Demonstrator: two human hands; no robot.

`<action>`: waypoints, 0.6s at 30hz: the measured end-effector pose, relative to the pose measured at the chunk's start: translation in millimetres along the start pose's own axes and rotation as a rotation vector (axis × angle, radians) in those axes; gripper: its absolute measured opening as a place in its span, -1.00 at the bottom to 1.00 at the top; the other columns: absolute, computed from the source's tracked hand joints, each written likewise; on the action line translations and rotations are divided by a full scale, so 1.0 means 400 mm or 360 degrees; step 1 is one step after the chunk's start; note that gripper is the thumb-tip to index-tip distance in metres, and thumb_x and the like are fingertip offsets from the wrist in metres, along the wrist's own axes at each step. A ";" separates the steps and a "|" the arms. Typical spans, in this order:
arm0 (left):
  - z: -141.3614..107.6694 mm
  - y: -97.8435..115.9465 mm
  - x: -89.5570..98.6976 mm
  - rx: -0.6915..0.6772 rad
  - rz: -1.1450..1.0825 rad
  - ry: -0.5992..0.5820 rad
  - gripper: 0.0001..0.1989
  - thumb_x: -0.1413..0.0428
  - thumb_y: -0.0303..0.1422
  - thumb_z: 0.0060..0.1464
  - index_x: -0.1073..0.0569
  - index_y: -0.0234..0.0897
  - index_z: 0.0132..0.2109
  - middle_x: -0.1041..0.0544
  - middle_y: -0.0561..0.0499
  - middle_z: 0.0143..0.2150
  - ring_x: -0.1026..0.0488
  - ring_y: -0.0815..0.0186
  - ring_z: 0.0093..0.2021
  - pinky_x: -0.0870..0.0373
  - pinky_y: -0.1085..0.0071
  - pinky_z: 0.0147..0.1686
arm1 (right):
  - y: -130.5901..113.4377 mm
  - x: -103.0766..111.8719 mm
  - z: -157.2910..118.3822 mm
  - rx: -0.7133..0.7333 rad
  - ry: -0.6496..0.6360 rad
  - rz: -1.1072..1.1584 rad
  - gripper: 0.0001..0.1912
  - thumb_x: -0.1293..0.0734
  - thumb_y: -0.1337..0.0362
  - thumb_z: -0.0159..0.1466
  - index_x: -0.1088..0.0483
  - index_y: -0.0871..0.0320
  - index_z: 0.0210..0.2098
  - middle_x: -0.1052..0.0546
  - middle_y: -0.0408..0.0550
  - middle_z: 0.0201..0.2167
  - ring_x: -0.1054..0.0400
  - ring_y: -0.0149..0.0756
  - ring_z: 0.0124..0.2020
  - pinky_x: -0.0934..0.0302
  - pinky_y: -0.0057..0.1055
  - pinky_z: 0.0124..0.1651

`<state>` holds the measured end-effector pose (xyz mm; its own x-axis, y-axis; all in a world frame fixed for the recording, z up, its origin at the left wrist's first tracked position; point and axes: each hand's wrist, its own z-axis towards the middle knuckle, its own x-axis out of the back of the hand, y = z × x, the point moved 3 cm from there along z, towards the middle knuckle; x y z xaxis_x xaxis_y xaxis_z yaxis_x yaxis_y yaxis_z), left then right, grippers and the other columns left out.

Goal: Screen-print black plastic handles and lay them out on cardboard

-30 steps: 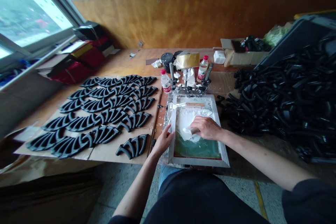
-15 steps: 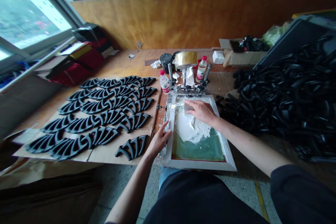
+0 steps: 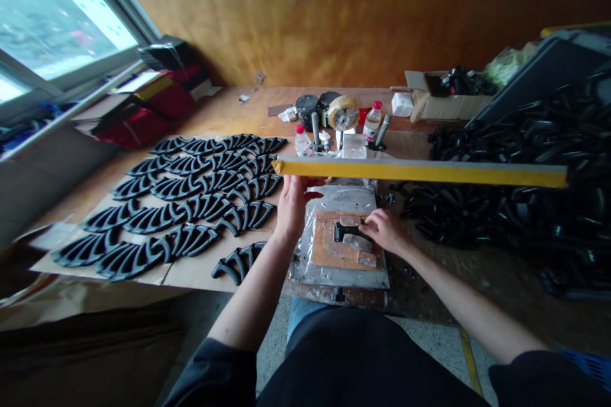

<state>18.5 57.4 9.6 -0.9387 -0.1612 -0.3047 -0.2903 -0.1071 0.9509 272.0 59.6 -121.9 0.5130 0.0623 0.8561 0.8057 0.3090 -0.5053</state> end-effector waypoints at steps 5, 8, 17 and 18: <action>-0.178 -0.203 -0.010 0.0929 -0.0015 -0.0090 -0.47 -0.11 0.06 0.07 -0.39 -0.31 -0.04 -0.58 -0.16 -0.20 -0.54 0.27 -0.31 -0.41 0.44 -0.46 | -0.147 -0.083 -0.047 -0.0164 -0.0322 -0.0349 -0.87 -0.23 0.27 0.35 -0.36 0.21 -0.24 -0.52 0.13 -0.25 -0.37 -0.12 -0.14 -0.20 -0.29 -0.11; -0.290 -0.289 -0.014 0.1310 -0.0275 -0.0128 -0.49 -0.15 0.07 0.02 -0.42 -0.31 -0.14 -0.58 -0.17 -0.17 -0.55 0.20 -0.19 -0.47 0.37 -0.34 | -0.241 -0.076 -0.059 0.0042 -0.0305 -0.0214 -0.86 -0.17 0.31 0.38 -0.34 0.18 -0.23 -0.51 0.09 -0.26 -0.35 -0.13 -0.15 -0.20 -0.30 -0.13; -0.295 -0.242 0.446 0.0767 0.0446 0.0865 -0.55 0.01 0.06 0.11 -0.33 -0.26 -0.16 -0.58 -0.12 -0.25 -0.54 0.28 -0.39 -0.44 0.40 -0.44 | 0.215 0.077 0.008 -0.0452 0.0090 -0.0439 -0.62 -0.17 0.50 0.11 -0.48 0.19 -0.16 -0.54 0.19 -0.16 -0.41 -0.09 -0.19 -0.22 -0.22 -0.16; -0.313 -0.239 0.524 0.0774 0.0690 0.1019 -0.55 0.09 0.04 0.16 -0.33 -0.27 -0.13 -0.58 -0.12 -0.28 -0.53 0.28 -0.40 -0.44 0.38 -0.44 | 0.310 0.084 0.007 -0.0657 0.0022 -0.0502 -0.60 -0.19 0.51 0.06 -0.51 0.20 -0.17 -0.54 0.25 -0.17 -0.41 -0.08 -0.25 -0.20 -0.20 -0.22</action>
<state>-127.3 -89.0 -152.0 -0.7432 -0.6201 0.2511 -0.1190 0.4918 0.8625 388.1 102.6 -155.5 0.2279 0.0128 0.9736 0.9701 -0.0893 -0.2259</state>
